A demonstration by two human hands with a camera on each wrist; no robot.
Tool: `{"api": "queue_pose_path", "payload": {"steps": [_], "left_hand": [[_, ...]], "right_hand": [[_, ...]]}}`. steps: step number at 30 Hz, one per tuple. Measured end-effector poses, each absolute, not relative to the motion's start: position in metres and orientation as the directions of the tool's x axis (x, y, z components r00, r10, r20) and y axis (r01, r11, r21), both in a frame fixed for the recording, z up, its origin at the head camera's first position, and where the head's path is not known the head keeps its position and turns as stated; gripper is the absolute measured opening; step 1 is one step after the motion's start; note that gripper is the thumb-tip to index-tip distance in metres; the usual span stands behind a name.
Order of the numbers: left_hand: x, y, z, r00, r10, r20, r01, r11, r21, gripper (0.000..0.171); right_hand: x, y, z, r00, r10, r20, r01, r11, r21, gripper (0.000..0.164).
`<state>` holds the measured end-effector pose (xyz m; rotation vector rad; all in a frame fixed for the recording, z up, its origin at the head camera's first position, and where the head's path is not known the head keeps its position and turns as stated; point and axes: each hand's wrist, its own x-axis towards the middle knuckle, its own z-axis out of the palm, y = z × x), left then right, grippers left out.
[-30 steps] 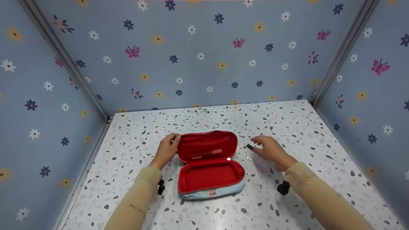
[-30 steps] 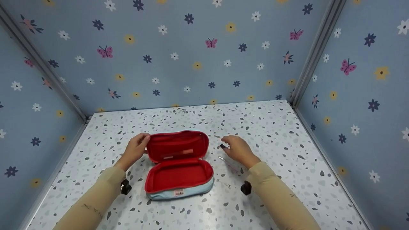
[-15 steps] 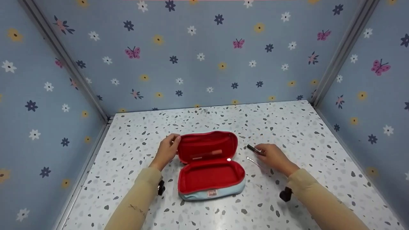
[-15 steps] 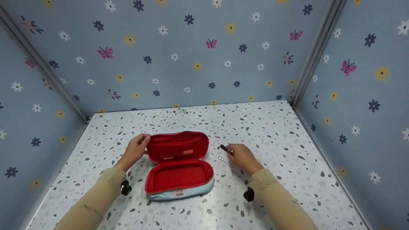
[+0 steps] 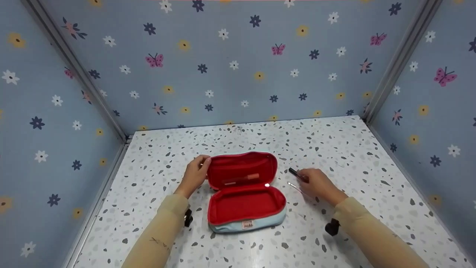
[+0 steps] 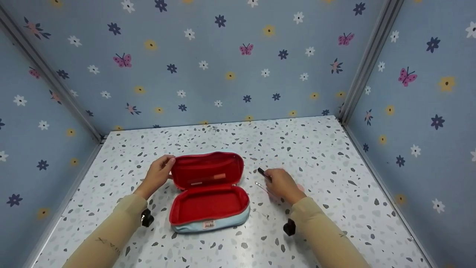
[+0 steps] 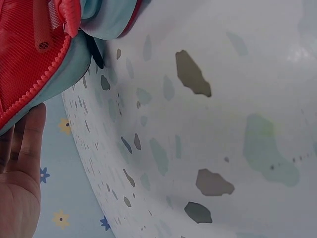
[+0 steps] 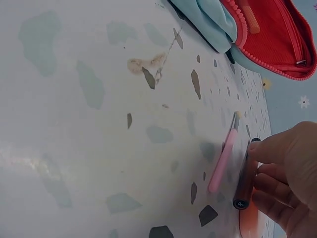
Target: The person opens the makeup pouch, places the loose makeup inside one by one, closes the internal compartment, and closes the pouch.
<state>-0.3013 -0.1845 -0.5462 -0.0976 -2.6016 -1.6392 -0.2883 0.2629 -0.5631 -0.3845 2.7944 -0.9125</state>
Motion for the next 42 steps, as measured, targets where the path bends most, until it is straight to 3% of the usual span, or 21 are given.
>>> {"api": "queue_pose_path", "payload": {"steps": [10, 25, 42], "left_hand": [[-0.302, -0.184, -0.545, -0.995, 0.022, 0.096, 0.096, 0.444, 0.891, 0.033], [-0.302, -0.184, -0.547, -0.993, 0.018, 0.114, 0.111, 0.429, 0.896, 0.030], [-0.304, -0.183, -0.548, -0.994, 0.012, 0.106, 0.102, 0.411, 0.906, 0.029]], "right_hand": [[-0.289, 0.261, -0.565, -0.953, -0.284, -0.106, -0.185, 0.821, -0.540, 0.034], [-0.288, 0.260, -0.564, -0.951, -0.274, -0.141, -0.183, 0.870, -0.459, 0.017], [-0.291, 0.262, -0.542, -0.960, -0.273, -0.056, -0.208, 0.835, -0.509, 0.022]]}}
